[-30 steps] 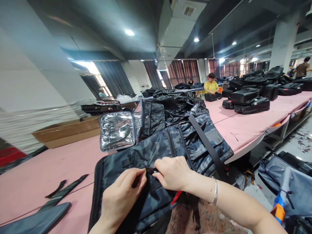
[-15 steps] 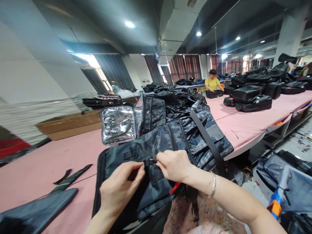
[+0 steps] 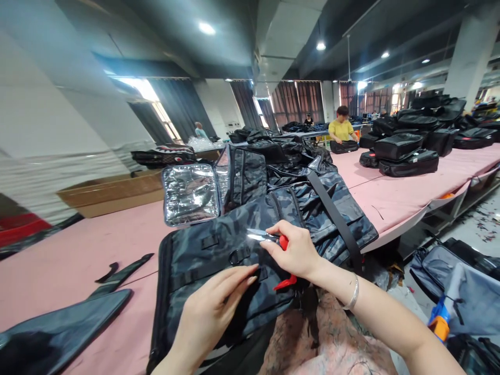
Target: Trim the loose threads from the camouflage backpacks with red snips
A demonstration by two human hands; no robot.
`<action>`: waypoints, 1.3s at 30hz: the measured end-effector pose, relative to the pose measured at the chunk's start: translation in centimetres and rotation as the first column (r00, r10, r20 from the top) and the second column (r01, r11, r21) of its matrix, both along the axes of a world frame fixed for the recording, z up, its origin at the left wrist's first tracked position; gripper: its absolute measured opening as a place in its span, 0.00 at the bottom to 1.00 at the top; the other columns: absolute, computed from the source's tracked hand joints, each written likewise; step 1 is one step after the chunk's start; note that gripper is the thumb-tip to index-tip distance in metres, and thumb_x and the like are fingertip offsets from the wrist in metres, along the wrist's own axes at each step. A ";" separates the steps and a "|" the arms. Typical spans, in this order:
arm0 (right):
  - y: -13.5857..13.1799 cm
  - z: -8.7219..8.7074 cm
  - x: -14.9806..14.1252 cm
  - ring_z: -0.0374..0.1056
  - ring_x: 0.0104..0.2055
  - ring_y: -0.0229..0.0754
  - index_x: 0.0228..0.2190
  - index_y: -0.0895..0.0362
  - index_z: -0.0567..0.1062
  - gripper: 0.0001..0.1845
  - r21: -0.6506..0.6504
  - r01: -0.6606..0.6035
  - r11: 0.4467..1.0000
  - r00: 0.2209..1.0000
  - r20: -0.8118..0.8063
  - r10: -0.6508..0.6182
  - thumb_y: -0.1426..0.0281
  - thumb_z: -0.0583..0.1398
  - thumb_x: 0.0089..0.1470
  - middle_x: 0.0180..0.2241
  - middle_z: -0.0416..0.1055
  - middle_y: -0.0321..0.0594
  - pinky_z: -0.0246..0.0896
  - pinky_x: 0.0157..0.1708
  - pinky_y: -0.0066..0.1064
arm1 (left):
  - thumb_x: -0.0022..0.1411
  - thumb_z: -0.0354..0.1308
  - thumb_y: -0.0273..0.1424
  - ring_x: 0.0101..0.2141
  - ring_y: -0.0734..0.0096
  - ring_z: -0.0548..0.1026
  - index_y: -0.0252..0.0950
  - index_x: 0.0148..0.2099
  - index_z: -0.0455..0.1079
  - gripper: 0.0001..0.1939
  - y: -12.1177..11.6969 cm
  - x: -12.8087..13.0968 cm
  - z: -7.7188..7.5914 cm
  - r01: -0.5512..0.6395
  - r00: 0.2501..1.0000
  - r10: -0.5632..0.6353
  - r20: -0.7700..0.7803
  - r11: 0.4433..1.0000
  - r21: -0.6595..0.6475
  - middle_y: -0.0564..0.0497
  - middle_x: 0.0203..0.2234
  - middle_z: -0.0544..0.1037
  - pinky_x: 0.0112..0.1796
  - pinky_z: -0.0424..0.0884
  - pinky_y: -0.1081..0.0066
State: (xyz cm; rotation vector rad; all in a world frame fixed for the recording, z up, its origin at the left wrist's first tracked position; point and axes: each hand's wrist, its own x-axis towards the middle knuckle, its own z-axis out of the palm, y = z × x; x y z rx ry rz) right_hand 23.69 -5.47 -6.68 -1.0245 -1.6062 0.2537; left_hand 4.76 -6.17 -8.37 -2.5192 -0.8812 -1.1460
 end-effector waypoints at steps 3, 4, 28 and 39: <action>-1.4 -0.3 0.6 0.66 0.31 0.36 0.33 0.57 0.71 0.07 0.005 0.027 1.000 0.998 0.053 -0.028 0.67 0.58 0.51 0.30 0.71 0.35 0.59 0.33 0.25 | 0.62 0.48 0.27 0.30 0.74 0.74 0.36 0.39 0.71 0.10 0.0 0.7 -0.2 -0.090 0.990 0.103 -0.093 0.986 0.140 0.51 0.31 0.77 0.31 0.70 0.76; -1.9 -0.5 0.8 0.67 0.32 0.36 0.34 0.57 0.71 0.07 0.000 0.035 0.999 0.997 0.071 -0.035 0.68 0.58 0.52 0.31 0.72 0.36 0.59 0.34 0.25 | 0.62 0.47 0.27 0.29 0.74 0.74 0.36 0.39 0.71 0.11 0.0 0.9 -0.1 -0.111 0.983 0.134 -0.126 0.978 0.174 0.51 0.30 0.77 0.30 0.70 0.76; -1.5 -2.9 3.4 0.66 0.28 0.34 0.35 0.57 0.72 0.10 0.124 -0.190 0.974 0.865 0.490 0.106 0.63 0.57 0.54 0.26 0.71 0.35 0.56 0.26 0.24 | 0.59 0.52 0.28 0.28 0.77 0.72 0.36 0.34 0.66 0.03 -0.4 0.8 -0.3 -0.016 0.989 0.025 0.149 0.998 -0.062 0.53 0.27 0.74 0.31 0.67 0.77; -1.3 -2.8 3.0 0.61 0.22 0.33 0.35 0.56 0.71 0.11 0.222 -0.105 0.969 0.754 0.653 -0.068 0.64 0.52 0.58 0.23 0.65 0.34 0.47 0.20 0.27 | 0.56 0.55 0.29 0.28 0.74 0.72 0.36 0.32 0.68 0.02 -0.5 0.6 -0.3 0.092 0.951 -0.009 0.310 0.963 -0.254 0.53 0.27 0.73 0.31 0.68 0.75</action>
